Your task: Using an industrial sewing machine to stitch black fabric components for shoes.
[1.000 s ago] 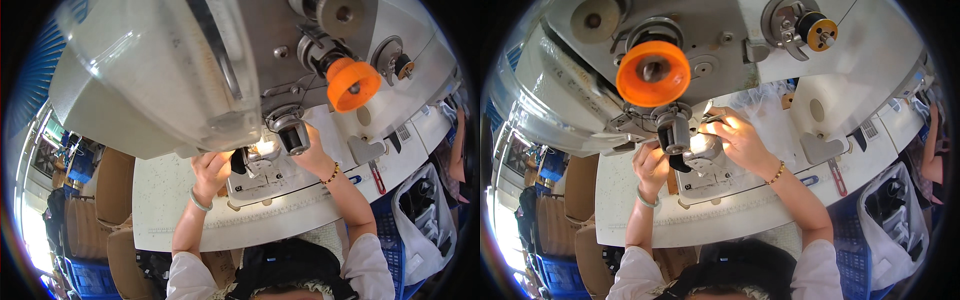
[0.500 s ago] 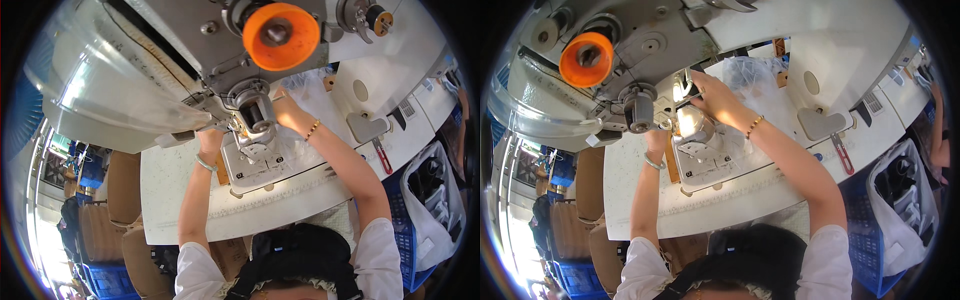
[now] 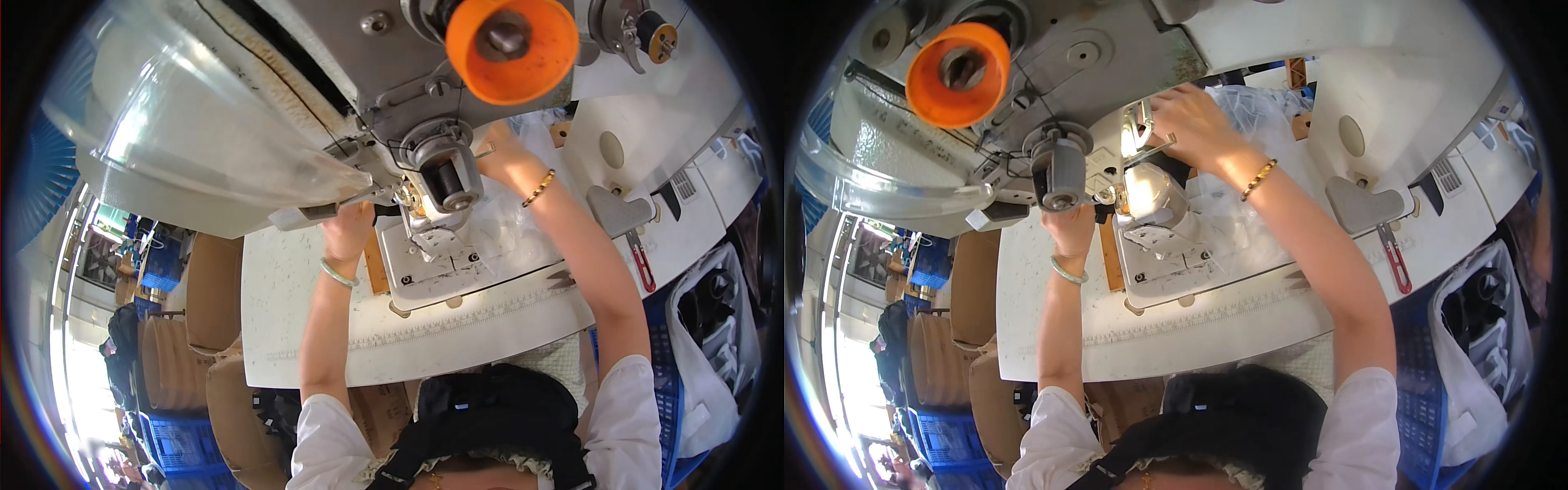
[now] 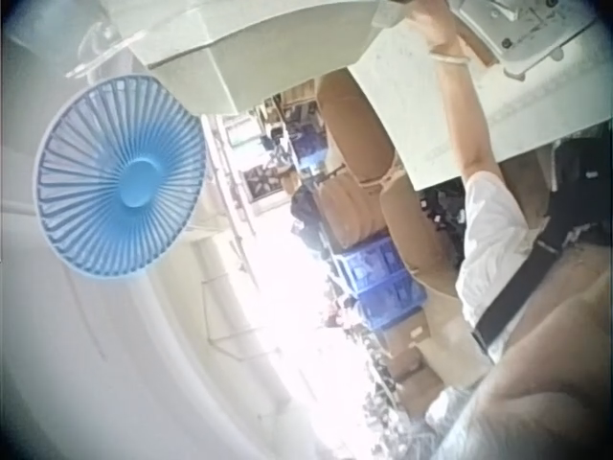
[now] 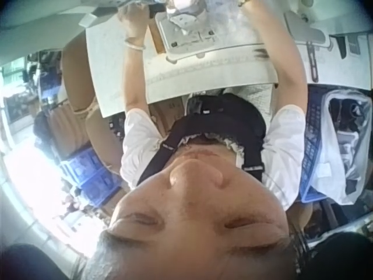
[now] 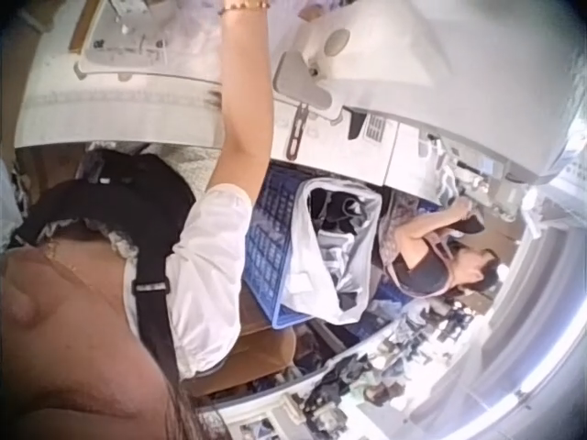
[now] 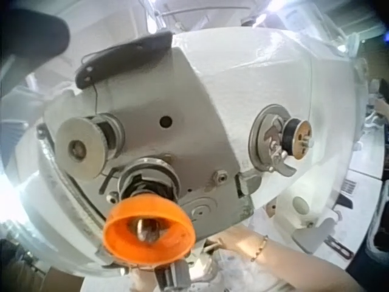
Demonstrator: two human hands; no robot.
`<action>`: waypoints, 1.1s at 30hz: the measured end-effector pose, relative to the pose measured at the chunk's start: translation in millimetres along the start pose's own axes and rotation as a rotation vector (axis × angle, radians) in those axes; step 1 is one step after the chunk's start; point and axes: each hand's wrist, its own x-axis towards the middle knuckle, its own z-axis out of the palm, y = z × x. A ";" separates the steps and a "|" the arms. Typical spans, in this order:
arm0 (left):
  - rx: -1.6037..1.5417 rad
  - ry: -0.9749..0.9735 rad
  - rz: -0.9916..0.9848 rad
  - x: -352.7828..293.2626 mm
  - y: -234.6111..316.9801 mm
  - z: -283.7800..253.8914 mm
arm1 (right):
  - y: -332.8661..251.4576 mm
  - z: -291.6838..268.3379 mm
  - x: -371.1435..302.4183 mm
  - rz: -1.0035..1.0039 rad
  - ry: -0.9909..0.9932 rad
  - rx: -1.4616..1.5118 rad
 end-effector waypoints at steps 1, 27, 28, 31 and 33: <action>0.080 0.042 0.095 0.2 2.7 -0.9 | 1.0 -1.5 -0.9 -0.035 -0.003 -0.008; -0.274 -0.078 0.244 20.1 52.7 -39.5 | -26.9 -32.5 -23.7 -0.006 -0.086 0.121; -0.260 -0.070 0.238 19.6 55.3 -41.4 | -27.8 -32.2 -26.2 -0.015 -0.075 0.112; -0.258 -0.096 0.256 19.6 60.1 -46.6 | -30.4 -33.5 -32.6 -0.001 -0.107 0.103; -0.245 -0.094 0.286 20.2 61.6 -47.7 | -31.4 -34.7 -35.2 -0.028 -0.107 0.088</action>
